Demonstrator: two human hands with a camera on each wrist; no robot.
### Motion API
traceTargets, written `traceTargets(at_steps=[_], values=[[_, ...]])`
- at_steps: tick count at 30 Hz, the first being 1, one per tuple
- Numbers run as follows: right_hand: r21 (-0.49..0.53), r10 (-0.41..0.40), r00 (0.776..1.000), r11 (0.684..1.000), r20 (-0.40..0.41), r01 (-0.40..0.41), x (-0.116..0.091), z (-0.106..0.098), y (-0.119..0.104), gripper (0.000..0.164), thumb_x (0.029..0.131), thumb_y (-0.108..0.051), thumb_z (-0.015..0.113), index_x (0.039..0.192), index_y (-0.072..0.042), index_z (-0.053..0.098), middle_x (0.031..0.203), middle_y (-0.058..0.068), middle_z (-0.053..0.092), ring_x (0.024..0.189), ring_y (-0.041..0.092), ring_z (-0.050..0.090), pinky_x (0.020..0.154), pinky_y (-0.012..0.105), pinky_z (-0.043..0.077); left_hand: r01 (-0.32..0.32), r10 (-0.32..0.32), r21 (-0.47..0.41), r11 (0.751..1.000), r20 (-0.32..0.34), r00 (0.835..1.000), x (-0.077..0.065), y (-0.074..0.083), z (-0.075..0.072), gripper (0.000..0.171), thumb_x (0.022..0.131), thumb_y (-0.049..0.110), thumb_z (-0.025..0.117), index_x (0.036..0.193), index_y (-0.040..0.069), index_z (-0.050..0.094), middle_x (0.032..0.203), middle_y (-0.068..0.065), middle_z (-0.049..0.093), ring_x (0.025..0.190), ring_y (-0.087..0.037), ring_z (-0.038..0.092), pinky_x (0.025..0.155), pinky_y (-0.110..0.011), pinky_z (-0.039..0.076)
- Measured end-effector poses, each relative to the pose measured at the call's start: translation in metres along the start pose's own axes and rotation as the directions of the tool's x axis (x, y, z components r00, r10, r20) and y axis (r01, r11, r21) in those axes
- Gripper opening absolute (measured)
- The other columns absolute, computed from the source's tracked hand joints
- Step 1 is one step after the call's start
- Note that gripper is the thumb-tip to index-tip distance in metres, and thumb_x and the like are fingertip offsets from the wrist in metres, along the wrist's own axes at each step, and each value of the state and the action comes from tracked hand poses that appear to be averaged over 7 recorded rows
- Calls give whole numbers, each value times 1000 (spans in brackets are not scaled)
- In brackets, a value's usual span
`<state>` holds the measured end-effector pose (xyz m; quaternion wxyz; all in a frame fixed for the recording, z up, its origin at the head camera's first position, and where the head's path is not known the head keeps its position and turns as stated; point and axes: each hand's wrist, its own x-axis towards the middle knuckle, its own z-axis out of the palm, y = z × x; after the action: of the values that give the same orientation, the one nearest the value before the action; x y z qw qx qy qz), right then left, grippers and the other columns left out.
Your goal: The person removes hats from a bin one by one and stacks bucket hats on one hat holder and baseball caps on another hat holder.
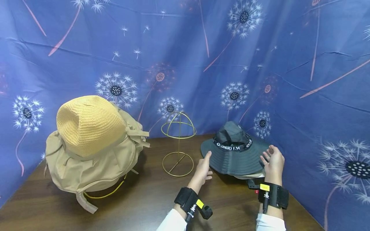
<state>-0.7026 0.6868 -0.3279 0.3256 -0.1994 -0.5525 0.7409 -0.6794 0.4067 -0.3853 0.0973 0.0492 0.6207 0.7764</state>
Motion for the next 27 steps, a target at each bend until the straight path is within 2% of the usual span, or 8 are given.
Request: traceTargets(at_steps=[3,6,12,16,18,22,24,27], values=[[-44,51,998,998,30,-50,38,-13,11,54,96,-54,42,146,-33,34,157,4,23,149,25,22,122,41,27,91,-86,-87,992,55,995,10,-3,2,90,90,62,42,147,-6,20,134,-43,38,113,-54,54,92,-56,53],[-104,63,998,993,30,-60,55,-20,13,57,98,-54,34,150,-34,22,163,3,4,151,26,13,124,44,21,122,-115,-130,984,65,991,19,-5,4,89,90,57,45,147,-6,17,136,-44,34,117,-56,51,96,-57,51],[-197,61,998,978,-31,-66,61,-28,9,66,95,-55,39,152,-27,22,161,1,14,145,21,23,119,39,30,133,-125,-171,976,59,990,36,-8,7,88,90,54,48,145,-9,19,135,-46,33,117,-55,51,95,-56,52],[-299,52,998,952,-47,-63,46,-31,9,63,94,-53,47,146,-19,38,130,4,52,105,7,57,78,22,52,120,-112,-170,978,55,992,40,-14,4,84,92,44,53,144,-13,19,138,-42,36,117,-50,54,92,-51,55],[-347,52,997,935,-52,-67,28,-25,3,53,94,-48,50,136,-15,50,105,-6,51,75,0,52,57,20,46,99,-96,-165,981,26,995,43,-15,1,81,94,36,55,144,-15,18,139,-37,39,114,-45,57,89,-45,58],[-411,34,999,911,-4,-33,-4,-13,-9,21,94,-35,55,91,-15,59,74,-8,45,53,2,44,51,22,43,56,-63,-170,984,-36,997,46,-13,-2,73,95,23,57,144,-15,18,133,-33,46,98,-30,64,79,-32,61],[-443,41,998,897,51,-14,-15,-8,-13,19,95,-30,54,86,-14,54,66,-12,44,51,1,45,51,22,44,43,-53,-202,978,-46,998,48,-11,-1,70,94,19,59,143,-13,21,124,-30,50,85,-21,64,72,-26,61],[-500,56,990,866,129,16,-22,-3,-14,24,98,-27,49,110,-6,53,64,-14,48,53,-1,50,53,19,45,37,-46,-266,963,-28,999,50,-10,1,70,93,16,61,144,-9,19,112,-24,52,71,-13,61,68,-23,61]])
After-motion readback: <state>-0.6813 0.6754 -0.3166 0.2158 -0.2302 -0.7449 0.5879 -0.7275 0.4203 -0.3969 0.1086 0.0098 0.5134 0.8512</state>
